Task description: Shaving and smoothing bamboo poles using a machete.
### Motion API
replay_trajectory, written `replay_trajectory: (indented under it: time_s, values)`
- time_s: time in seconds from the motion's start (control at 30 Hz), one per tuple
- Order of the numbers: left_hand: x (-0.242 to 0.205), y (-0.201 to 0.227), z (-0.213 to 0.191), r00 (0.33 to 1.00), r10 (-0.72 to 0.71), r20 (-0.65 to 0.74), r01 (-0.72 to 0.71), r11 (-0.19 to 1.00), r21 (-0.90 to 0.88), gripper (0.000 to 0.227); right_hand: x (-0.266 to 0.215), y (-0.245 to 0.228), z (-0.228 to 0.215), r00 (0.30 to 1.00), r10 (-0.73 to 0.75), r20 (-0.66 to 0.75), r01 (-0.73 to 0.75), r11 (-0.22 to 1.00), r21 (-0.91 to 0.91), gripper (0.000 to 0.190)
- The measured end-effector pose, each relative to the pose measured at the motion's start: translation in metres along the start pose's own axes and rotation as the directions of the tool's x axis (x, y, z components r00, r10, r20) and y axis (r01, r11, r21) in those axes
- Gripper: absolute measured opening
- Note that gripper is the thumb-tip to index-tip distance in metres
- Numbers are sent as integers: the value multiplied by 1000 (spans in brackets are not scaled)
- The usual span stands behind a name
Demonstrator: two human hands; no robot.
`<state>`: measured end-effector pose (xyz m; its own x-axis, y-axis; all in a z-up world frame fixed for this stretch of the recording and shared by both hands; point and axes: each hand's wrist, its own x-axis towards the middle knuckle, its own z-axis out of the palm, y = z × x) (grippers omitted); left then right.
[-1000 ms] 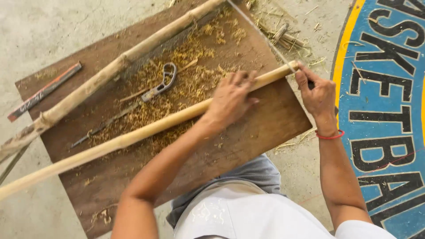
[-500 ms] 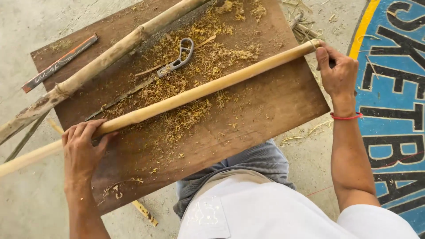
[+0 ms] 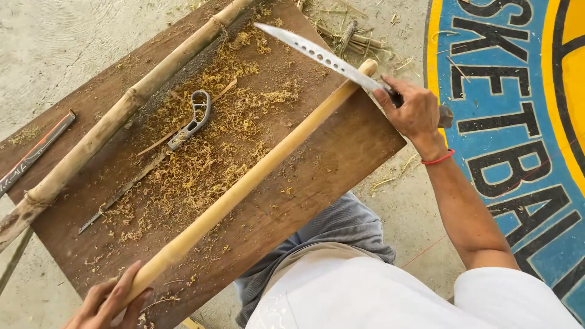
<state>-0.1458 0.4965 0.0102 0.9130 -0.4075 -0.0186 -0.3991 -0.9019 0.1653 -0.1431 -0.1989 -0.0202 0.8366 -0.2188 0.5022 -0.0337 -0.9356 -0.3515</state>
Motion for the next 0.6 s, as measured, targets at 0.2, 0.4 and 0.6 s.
replay_trajectory:
  time_s: [0.2,0.4,0.6]
  values:
    - [-28,-19,11,989,-10,-145,3,999,-50,60,5,6,-2,994,73,83,-72,997,-10,46]
    - [-21,-32,17,986,44,-164,-41,999,20,57,13,1,0,997,35,63,-32,998,-46,54]
    - [15,7,-53,996,60,-62,-41,964,261,57,19,29,11,977,207,51,-203,977,-68,51]
